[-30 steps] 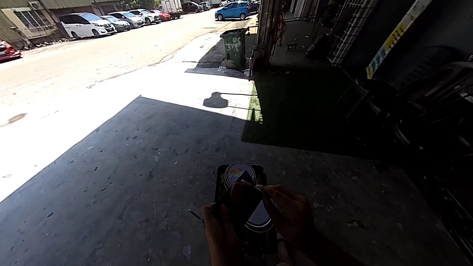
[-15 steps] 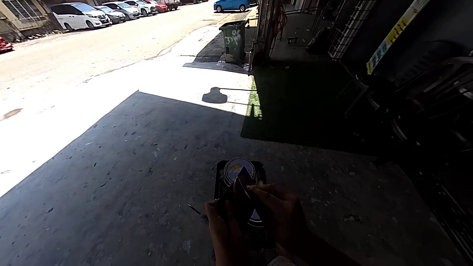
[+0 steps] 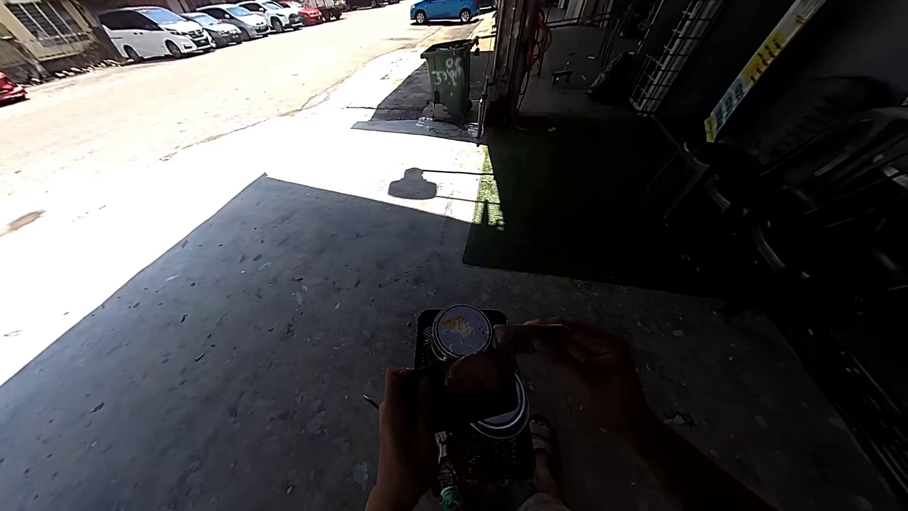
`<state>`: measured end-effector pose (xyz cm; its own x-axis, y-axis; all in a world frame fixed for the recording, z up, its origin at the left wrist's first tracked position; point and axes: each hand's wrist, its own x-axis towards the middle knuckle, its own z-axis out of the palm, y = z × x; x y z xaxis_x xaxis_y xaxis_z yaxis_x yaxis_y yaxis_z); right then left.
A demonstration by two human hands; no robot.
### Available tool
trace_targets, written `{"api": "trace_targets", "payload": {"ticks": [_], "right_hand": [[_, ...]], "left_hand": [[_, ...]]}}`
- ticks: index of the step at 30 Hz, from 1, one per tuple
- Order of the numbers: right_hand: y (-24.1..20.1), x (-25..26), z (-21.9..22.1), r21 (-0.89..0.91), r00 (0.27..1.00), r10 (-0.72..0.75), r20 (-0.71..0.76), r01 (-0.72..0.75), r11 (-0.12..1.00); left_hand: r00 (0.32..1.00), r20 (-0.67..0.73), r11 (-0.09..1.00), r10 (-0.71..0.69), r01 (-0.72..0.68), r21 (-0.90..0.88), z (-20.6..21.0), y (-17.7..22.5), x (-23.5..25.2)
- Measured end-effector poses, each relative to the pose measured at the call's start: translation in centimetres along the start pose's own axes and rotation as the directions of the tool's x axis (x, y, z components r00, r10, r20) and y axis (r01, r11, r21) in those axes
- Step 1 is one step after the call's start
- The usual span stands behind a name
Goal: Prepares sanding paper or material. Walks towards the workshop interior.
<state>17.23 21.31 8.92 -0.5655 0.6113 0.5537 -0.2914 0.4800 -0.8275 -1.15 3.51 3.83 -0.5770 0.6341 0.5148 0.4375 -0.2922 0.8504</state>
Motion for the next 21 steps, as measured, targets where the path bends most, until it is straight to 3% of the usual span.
{"api": "trace_targets", "payload": {"ticks": [2,4,5,7,8,10,12,13,15,17,21], "right_hand": [[0.3,0.2,-0.5,0.050,0.978,0.066,0.199,-0.078,0.996],[0.4,0.9,-1.6,-0.259,0.896,0.069,0.438,0.052,0.965],[0.2,1.2,-2.0,-0.474,0.871,0.117,0.476,0.143,0.869],[0.2,1.1,-2.2,-0.698,0.927,0.128,0.352,0.169,0.696],[0.5,0.9,-1.9,-0.683,0.969,0.107,0.222,0.076,0.726],[1.2,0.3,-0.6,-0.359,0.983,0.160,-0.093,-0.182,0.915],[1.8,-0.4,1.2,-0.005,0.903,0.337,-0.267,-0.351,0.936],[2.2,-0.8,2.1,0.082,0.867,0.398,-0.300,-0.393,0.916],[2.6,-1.5,3.8,0.131,0.844,0.444,-0.300,-0.425,0.896],[2.3,-1.9,5.0,0.159,0.865,0.444,-0.232,-0.417,0.895],[1.4,-2.0,5.2,0.350,0.902,0.412,-0.133,-0.346,0.870]], "left_hand": [[0.997,0.044,0.985,0.061,-0.067,0.159,-0.5,0.2,0.6],[0.991,0.065,0.945,0.114,-0.129,0.301,-0.6,0.6,0.7],[0.990,0.063,0.935,0.125,-0.139,0.327,-0.5,0.6,0.5],[0.993,0.013,0.945,0.113,-0.112,0.308,-0.1,0.5,-0.4],[0.995,-0.027,0.956,0.099,-0.087,0.280,0.2,0.5,-0.7],[0.994,-0.083,0.979,0.072,-0.055,0.196,0.6,0.7,-1.0],[0.993,-0.106,0.992,0.054,-0.040,0.123,1.2,1.1,-1.0],[0.994,-0.102,0.994,0.050,-0.039,0.106,1.4,1.3,-1.1],[0.996,-0.081,0.989,0.040,-0.028,0.143,2.0,1.7,-1.1],[0.999,-0.034,0.968,0.031,-0.022,0.250,2.5,2.2,-1.2],[0.988,0.155,0.893,0.000,-0.070,0.446,2.4,2.7,-2.1]]}}
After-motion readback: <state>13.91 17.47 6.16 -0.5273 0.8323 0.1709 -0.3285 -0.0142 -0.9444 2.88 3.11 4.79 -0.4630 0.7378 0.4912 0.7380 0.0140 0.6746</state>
